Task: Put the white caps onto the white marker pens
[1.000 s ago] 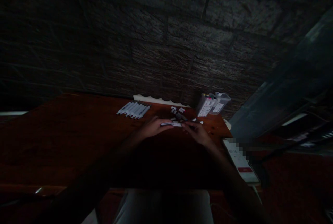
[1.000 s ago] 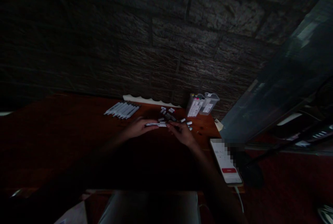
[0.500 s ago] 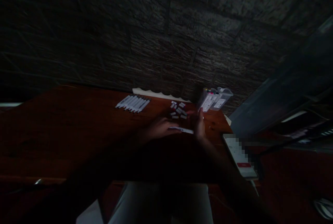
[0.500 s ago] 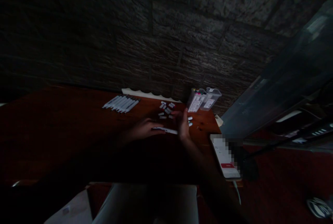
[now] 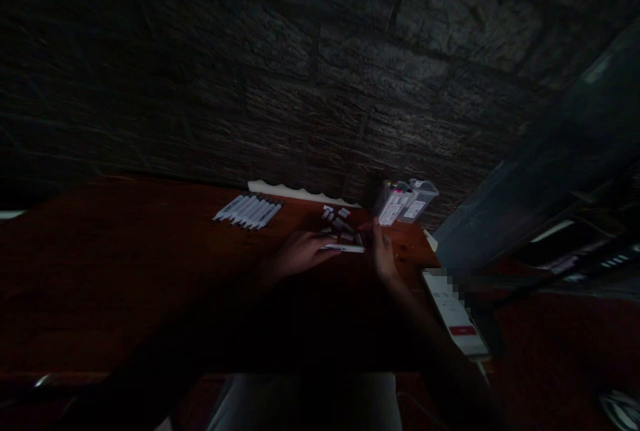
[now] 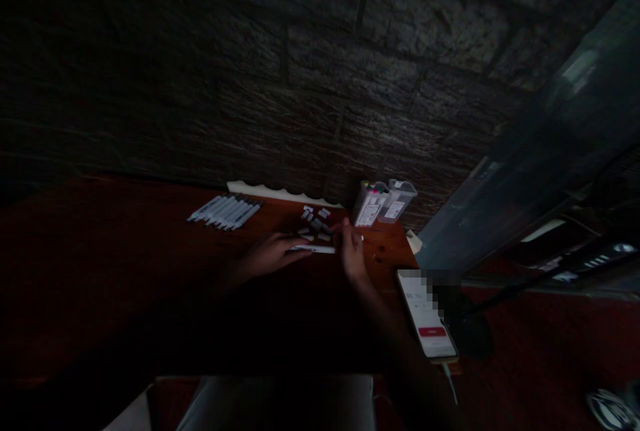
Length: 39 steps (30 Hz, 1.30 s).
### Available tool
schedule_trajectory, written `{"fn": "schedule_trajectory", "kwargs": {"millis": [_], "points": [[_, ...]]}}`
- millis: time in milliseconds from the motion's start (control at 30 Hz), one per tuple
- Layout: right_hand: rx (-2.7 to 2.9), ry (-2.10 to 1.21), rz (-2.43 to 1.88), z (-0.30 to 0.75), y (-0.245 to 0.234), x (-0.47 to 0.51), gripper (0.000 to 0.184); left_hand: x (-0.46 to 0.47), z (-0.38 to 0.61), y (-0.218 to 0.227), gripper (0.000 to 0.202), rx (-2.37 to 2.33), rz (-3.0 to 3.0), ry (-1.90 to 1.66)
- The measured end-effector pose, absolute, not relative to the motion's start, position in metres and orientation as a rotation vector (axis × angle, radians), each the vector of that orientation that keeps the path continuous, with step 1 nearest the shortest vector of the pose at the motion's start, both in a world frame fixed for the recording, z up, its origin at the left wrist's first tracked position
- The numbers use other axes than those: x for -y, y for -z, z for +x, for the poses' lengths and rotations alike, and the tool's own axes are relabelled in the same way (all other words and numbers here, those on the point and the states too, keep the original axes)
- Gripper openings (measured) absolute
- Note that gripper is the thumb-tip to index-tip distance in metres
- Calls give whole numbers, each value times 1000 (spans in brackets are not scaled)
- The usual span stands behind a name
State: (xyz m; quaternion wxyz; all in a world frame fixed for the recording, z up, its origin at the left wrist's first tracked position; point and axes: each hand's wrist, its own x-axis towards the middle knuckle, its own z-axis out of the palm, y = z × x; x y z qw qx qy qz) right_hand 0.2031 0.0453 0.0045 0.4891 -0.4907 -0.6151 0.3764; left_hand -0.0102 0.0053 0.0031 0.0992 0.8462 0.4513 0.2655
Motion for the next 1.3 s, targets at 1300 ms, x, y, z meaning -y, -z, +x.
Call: {"fn": "schedule_trajectory", "kwargs": {"millis": [1300], "points": [[1983,259,-1713,299,-123,-122,48,-22,-95,-8,38,-2545,2076,-349]]}}
